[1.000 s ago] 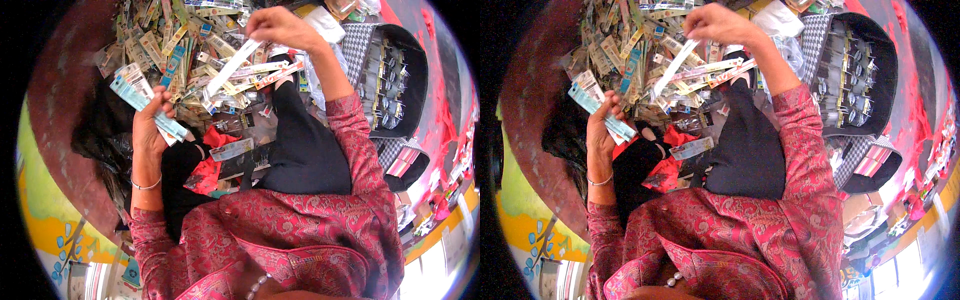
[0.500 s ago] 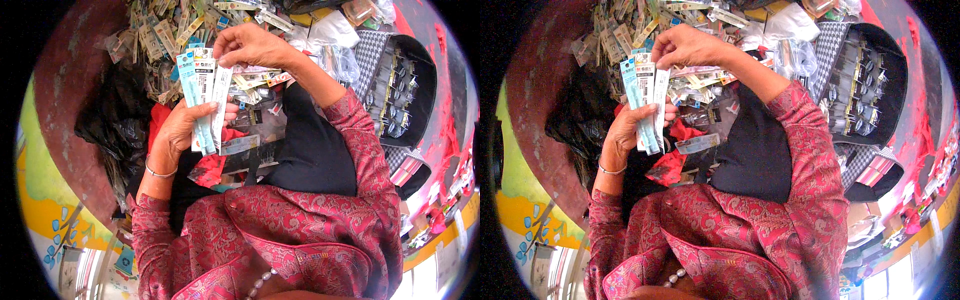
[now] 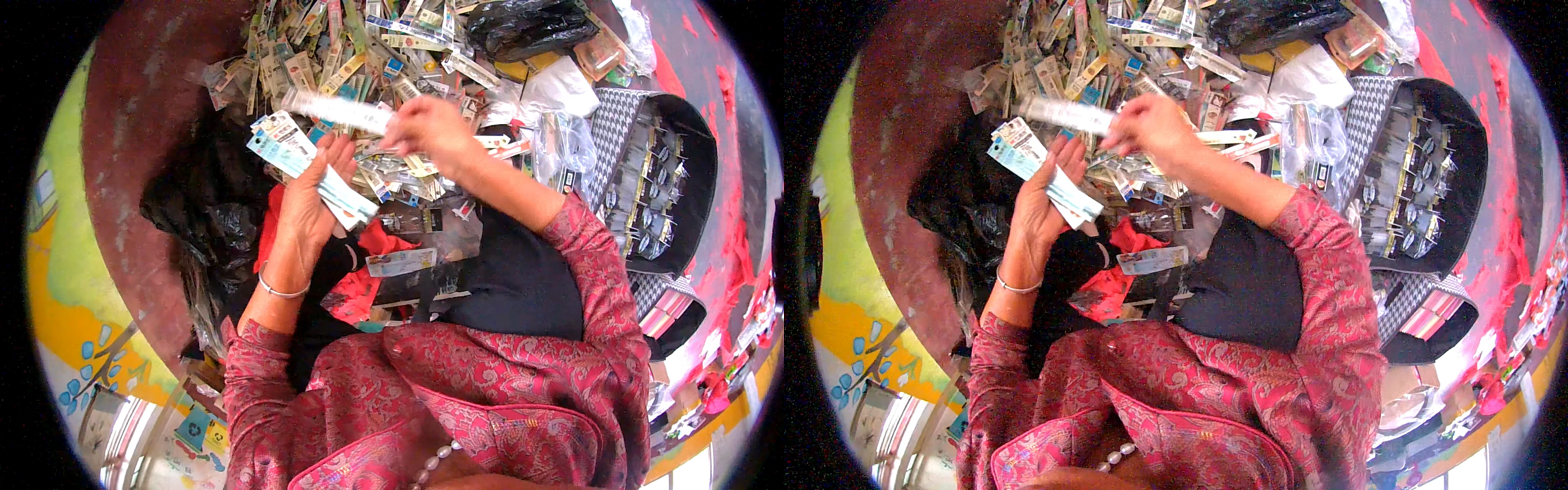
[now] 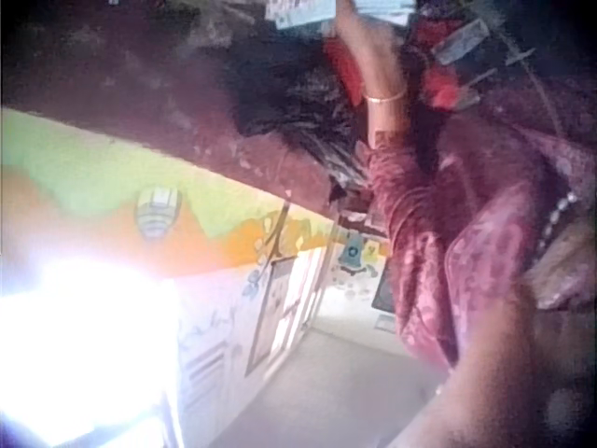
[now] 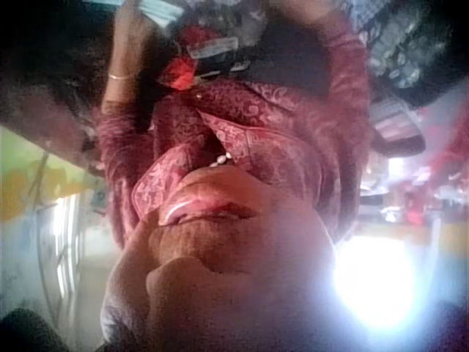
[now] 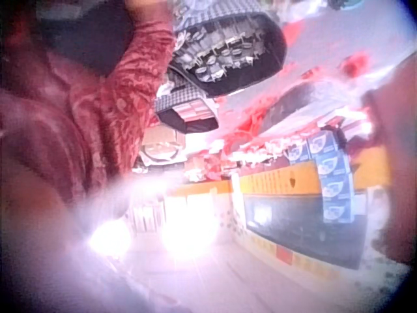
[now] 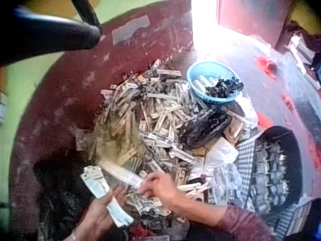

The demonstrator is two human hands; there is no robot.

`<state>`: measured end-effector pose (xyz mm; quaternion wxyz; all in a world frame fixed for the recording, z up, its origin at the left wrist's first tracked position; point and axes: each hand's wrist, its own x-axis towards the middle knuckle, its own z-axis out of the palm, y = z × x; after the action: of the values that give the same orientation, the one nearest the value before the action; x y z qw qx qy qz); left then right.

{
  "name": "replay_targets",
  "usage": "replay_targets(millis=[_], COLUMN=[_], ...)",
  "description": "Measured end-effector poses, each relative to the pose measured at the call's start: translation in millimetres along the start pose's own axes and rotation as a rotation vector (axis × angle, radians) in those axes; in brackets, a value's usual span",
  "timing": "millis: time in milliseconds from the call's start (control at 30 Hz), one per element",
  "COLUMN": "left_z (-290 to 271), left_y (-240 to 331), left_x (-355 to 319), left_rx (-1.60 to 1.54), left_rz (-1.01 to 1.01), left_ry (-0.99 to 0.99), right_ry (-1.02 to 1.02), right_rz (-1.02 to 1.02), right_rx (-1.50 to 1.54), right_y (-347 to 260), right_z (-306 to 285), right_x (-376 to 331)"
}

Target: The person sits on the floor and sorts through a large pile of small packaged items, picking them up one by one, inspecting them, and placing them into a plastic bag. The person continues this repetitive sorting process throughout the clip.

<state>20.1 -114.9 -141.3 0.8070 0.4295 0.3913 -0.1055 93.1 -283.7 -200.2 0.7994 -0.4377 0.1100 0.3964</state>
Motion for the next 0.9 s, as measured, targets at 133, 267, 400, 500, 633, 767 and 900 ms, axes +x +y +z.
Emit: replay_targets(millis=[133,267,400,500,633,767,900], left_z=[-7.1,-6.1,-12.3,-3.5,-14.7,-5.3,-6.2], left_y=[-0.7,2.0,9.0,15.9,17.5,17.0,16.2], left_x=[8.8,4.0,2.6,-1.6,0.9,-3.2,-4.3], left_rx=[-0.034,-0.022,0.079,0.081,0.060,0.043,0.104], left_rz=[-0.032,-0.065,0.008,-0.015,-0.049,-0.102,-0.074], left_ry=[-0.027,0.032,0.130,0.092,0.030,0.108,0.140], right_ry=[-0.141,-0.268,-0.518,-0.053,0.715,0.608,0.591], right_rz=[0.115,0.070,-0.135,-0.140,-0.331,-0.306,-0.389], right_rx=[-0.112,-0.232,-0.557,-0.794,-1.455,-1.701,-1.701], right_y=[24.7,18.3,11.4,7.2,7.3,19.4,15.1], right_z=[27.6,25.9,3.9,-60.0,-148.1,-168.0,-179.2], right_x=[-20.0,-20.0,-0.6,48.1,88.3,101.4,96.9])
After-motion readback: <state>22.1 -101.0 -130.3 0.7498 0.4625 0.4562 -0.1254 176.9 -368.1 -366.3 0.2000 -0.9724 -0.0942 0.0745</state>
